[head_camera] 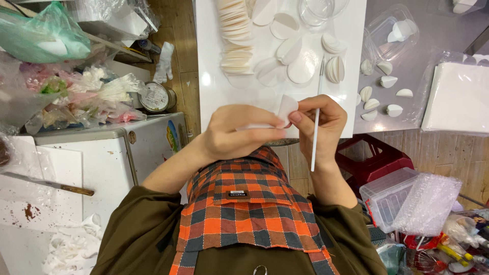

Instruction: The person repeatedly picks up small white circular pieces and uses a thin white stick to press and shape their edges. The shaped pieces are placed on a white tray. The person continues this process for multiple pieces throughout the clip.

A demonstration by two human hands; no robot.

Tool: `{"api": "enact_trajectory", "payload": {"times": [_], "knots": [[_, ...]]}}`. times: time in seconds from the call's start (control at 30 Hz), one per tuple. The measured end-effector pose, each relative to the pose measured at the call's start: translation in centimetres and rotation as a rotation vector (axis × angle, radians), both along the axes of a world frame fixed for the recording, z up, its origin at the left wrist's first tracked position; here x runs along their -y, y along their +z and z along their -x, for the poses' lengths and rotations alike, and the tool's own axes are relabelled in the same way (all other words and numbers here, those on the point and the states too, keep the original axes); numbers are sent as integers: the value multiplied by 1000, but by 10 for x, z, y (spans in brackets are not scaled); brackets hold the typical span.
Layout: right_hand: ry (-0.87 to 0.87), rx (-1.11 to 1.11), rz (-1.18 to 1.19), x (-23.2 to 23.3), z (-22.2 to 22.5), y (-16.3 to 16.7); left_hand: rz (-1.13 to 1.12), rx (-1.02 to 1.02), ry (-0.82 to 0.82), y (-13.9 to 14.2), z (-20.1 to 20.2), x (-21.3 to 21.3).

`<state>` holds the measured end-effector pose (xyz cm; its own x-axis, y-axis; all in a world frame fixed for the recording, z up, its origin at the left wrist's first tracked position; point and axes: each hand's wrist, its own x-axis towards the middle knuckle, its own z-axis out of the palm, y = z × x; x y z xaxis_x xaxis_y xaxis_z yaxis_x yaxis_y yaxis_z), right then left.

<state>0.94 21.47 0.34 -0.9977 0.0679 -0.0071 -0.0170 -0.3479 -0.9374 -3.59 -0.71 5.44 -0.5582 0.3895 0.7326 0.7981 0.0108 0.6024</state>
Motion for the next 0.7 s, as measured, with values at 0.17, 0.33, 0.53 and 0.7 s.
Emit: {"api": "enact_trajectory", "payload": {"times": [0.17,0.33,0.53,0.7], "knots": [[60,52,-64,-6,1,15,32,51,39,5,14,7],[125,54,-109,-6,6,27,-14,167,88,-7,6,9],[26,-816,-924,1,18,44,-376,680,-223,-26,7,8],[-23,-987,-1001,14,24,49,-380,757,-317,-32,-3,1]]}}
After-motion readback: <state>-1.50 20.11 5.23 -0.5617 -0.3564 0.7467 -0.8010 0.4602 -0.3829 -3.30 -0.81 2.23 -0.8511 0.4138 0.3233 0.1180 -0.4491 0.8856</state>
